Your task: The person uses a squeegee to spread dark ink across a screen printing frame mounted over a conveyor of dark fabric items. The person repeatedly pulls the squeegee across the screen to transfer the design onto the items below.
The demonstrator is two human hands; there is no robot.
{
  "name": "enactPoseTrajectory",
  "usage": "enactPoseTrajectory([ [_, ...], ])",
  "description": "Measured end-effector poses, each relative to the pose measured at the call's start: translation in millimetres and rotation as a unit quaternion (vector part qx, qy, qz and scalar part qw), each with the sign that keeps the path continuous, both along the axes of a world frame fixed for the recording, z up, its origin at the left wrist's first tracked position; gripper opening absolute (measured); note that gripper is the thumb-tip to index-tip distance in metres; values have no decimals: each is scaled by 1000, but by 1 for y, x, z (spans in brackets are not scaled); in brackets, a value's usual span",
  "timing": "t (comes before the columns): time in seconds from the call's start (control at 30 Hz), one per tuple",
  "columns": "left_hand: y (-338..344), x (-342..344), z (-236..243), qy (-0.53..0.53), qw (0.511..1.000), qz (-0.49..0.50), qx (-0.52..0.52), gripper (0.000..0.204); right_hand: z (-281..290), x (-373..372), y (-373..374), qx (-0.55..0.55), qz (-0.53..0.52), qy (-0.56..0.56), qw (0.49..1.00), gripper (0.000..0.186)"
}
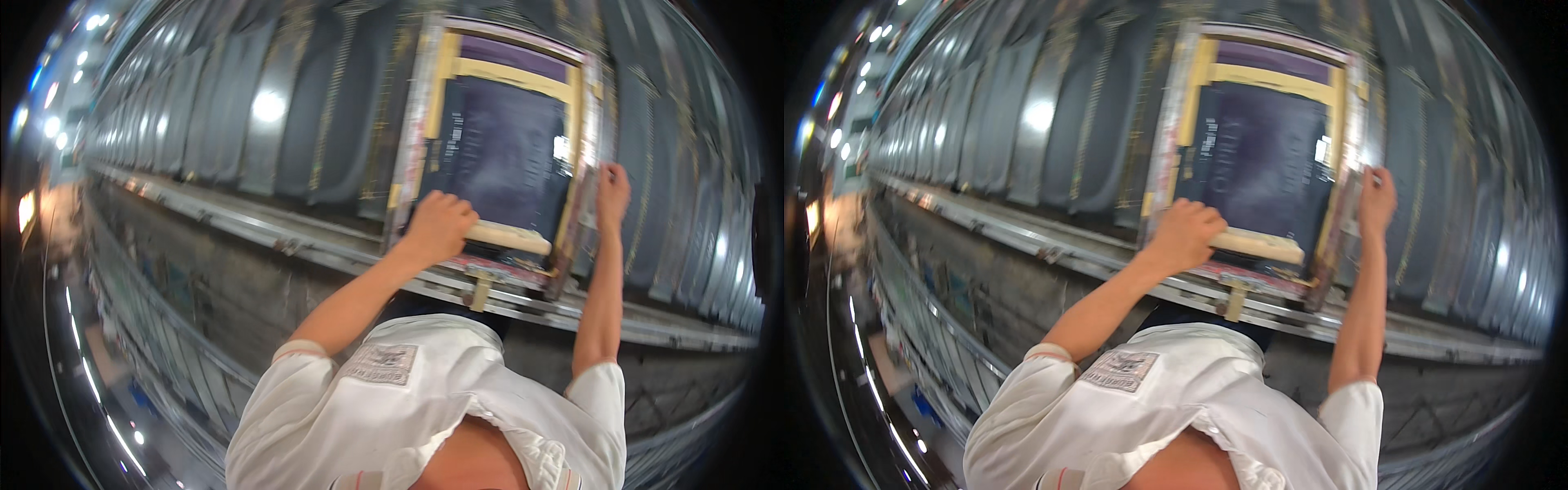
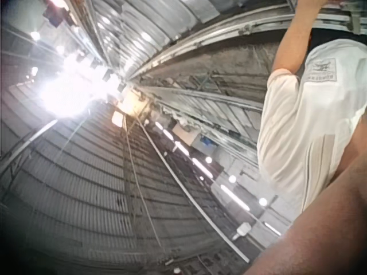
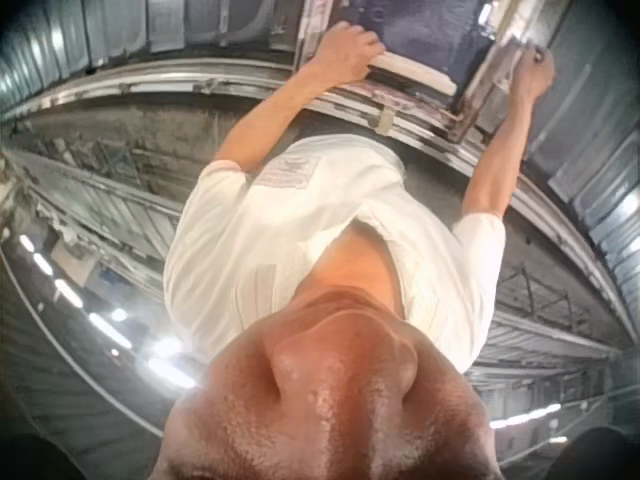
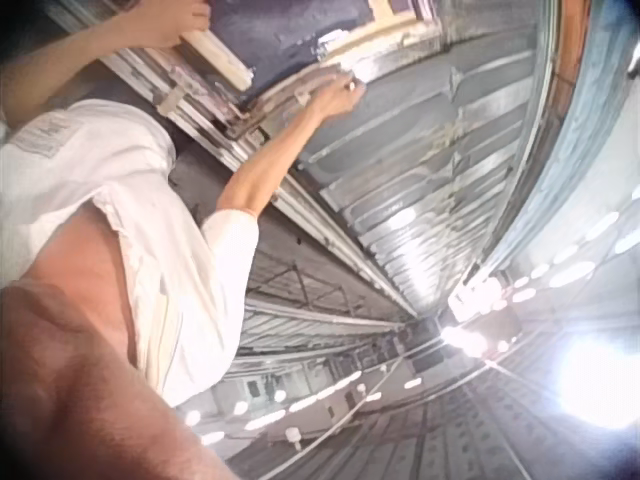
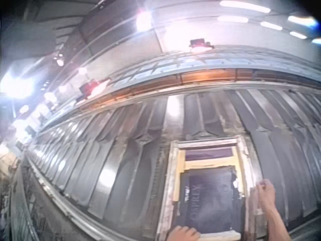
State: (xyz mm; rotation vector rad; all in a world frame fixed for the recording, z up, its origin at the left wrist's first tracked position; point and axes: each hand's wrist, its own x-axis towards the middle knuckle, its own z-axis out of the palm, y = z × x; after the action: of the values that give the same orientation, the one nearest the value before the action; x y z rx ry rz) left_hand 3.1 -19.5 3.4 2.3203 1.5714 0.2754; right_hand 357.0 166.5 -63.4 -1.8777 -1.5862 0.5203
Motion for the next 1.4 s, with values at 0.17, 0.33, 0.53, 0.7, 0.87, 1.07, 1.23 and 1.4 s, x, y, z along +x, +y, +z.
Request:
enactPoseTrajectory([
  [0.17,-8,-3,-2,-72,996,10,44,38,64,-12,-4,-37,-47,78,995,25],
  [0.33,-13,-31,-12,-25,997,20,67,34,16,-54,-20,-44,-37,139,989,26],
  [0.53,-20,-70,-2,-39,989,57,134,30,-12,-114,-8,3,-22,123,992,27],
  [0.7,-35,-63,-13,-35,993,32,106,40,-4,-96,10,-37,-43,123,991,27],
  [0.87,-46,-34,-33,-14,994,-3,111,44,-17,-65,21,-24,-44,121,991,26],
  [1.07,-14,-25,-38,-5,989,-20,147,45,-18,-52,16,-24,-29,46,998,26],
  [1.23,73,-30,-32,-4,986,-5,169,41,18,-43,6,-122,26,-15,992,25],
  [1.4,169,-46,-30,-31,987,-3,159,33,62,-49,31,-104,212,-68,969,32],
])
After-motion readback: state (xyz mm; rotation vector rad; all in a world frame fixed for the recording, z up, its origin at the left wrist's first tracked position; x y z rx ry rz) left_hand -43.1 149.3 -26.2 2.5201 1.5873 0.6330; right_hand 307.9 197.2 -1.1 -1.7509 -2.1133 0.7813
